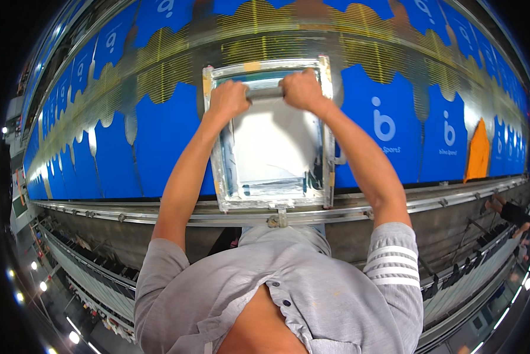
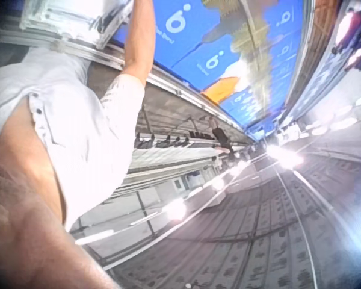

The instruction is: The person uses a squeegee to press white ink through a screen-printing frame onto a blue fabric surface. The person repeatedly lifts and repositions the frame and wipes the squeegee on the fabric between passes.

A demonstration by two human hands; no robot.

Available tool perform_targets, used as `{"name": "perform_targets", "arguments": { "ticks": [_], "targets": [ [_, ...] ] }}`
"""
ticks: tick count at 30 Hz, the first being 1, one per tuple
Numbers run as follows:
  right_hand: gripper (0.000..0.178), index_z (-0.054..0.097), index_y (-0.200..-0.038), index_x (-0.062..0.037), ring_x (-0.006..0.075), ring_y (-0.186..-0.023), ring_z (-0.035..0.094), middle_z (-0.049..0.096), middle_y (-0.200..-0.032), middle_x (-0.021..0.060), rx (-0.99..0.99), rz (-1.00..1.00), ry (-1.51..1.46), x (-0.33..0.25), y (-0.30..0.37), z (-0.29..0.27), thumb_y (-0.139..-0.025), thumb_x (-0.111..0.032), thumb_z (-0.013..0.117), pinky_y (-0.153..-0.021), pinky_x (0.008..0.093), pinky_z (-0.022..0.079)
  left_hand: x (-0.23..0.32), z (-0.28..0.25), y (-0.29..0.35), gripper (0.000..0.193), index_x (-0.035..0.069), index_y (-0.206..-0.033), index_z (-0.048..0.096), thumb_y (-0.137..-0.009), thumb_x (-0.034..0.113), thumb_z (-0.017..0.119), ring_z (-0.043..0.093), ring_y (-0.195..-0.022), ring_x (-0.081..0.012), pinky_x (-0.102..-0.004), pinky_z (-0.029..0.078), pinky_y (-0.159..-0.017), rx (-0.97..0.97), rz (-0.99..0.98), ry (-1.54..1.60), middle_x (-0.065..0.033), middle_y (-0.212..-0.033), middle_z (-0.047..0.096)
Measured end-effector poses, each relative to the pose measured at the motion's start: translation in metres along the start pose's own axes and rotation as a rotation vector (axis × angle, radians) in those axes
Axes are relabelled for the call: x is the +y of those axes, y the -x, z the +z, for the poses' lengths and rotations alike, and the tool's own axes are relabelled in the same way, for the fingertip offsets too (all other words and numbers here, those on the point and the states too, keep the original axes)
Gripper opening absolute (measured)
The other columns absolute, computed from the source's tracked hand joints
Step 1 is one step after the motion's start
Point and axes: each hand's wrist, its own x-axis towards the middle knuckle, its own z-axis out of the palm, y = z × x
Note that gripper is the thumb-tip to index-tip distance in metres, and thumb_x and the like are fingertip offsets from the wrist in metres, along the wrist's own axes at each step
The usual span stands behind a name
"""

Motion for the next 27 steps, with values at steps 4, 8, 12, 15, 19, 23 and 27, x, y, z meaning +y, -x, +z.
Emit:
{"name": "perform_targets", "arguments": {
  "ticks": [4,8,12,15,19,23,27],
  "targets": [
    [0.011,0.072,-0.083,-0.0106,0.0316,-0.083,0.07,0.072,-0.081,0.0109,0.028,-0.014,-0.018,0.025,-0.05,0.002,-0.075,-0.012,0.065,-0.086,0.0482,0.045,-0.03,0.0,-0.053,0.025,0.009,-0.09,0.078,-0.068,0.009,0.065,0.071,-0.08,-0.0401,-0.049,0.057,-0.073,-0.074,0.006,0.032,-0.0215,-0.084,0.072],
    [0.009,0.071,-0.084,-0.0091,0.0294,-0.088,0.069,0.069,-0.084,0.0092,0.118,-0.045,-0.034,0.006,-0.008,0.019,-0.076,-0.01,0.065,-0.094,0.052,0.045,-0.014,0.022,-0.015,0.032,0.012,-0.094,0.08,-0.068,0.008,0.063,0.072,-0.081,-0.0367,-0.0469,0.058,-0.073,-0.05,-0.002,0.001,-0.0177,-0.087,0.074],
    [0.008,0.07,-0.083,-0.0085,0.0278,-0.088,0.066,0.064,-0.083,0.0085,0.155,-0.05,-0.095,-0.039,0.074,0.034,-0.078,-0.006,0.063,-0.106,0.0522,0.04,0.014,0.045,0.072,0.027,0.01,-0.093,0.077,-0.072,0.003,0.063,0.071,-0.08,-0.0324,-0.0448,0.057,-0.068,-0.049,0.005,0.079,-0.0107,-0.087,0.072],
    [0.01,0.069,-0.082,-0.0076,0.0279,-0.089,0.064,0.062,-0.083,0.0095,0.125,-0.063,-0.136,-0.076,0.131,0.037,-0.077,-0.003,0.063,-0.108,0.0522,0.039,0.037,0.061,0.146,0.025,0.008,-0.091,0.074,-0.07,0.001,0.063,0.069,-0.077,-0.0323,-0.0442,0.057,-0.065,0.046,-0.009,0.143,-0.0105,-0.084,0.07],
    [0.012,0.068,-0.083,-0.0075,0.0289,-0.088,0.062,0.06,-0.082,0.0106,0.093,-0.072,-0.194,-0.118,0.204,0.04,-0.074,-0.002,0.062,-0.109,0.0532,0.038,0.071,0.082,0.23,0.023,0.006,-0.089,0.073,-0.068,0.002,0.065,0.07,-0.077,-0.032,-0.043,0.057,-0.066,0.11,-0.015,0.183,-0.0103,-0.085,0.071],
    [0.021,0.072,-0.096,-0.0042,0.0291,-0.093,0.065,0.065,-0.087,0.0127,-0.04,-0.015,-0.215,-0.133,0.248,0.043,-0.076,-0.011,0.072,-0.11,0.0557,0.037,0.094,0.07,0.252,0.018,0.006,-0.082,0.075,-0.066,0.006,0.067,0.069,-0.076,-0.0334,-0.0449,0.057,-0.072,-0.14,-0.052,0.129,-0.0132,-0.081,0.071],
    [0.065,0.066,-0.129,-0.0017,0.0374,-0.113,0.066,0.07,-0.117,0.0228,-0.411,0.2,-0.748,-0.092,0.211,0.016,-0.081,-0.043,0.081,-0.109,0.0483,0.042,0.104,0.058,0.217,0.015,0.004,-0.079,0.075,-0.064,0.005,0.069,0.071,-0.082,-0.0359,-0.0478,0.056,-0.075,-0.273,0.004,0.072,-0.0165,-0.085,0.073]
  ]
}}
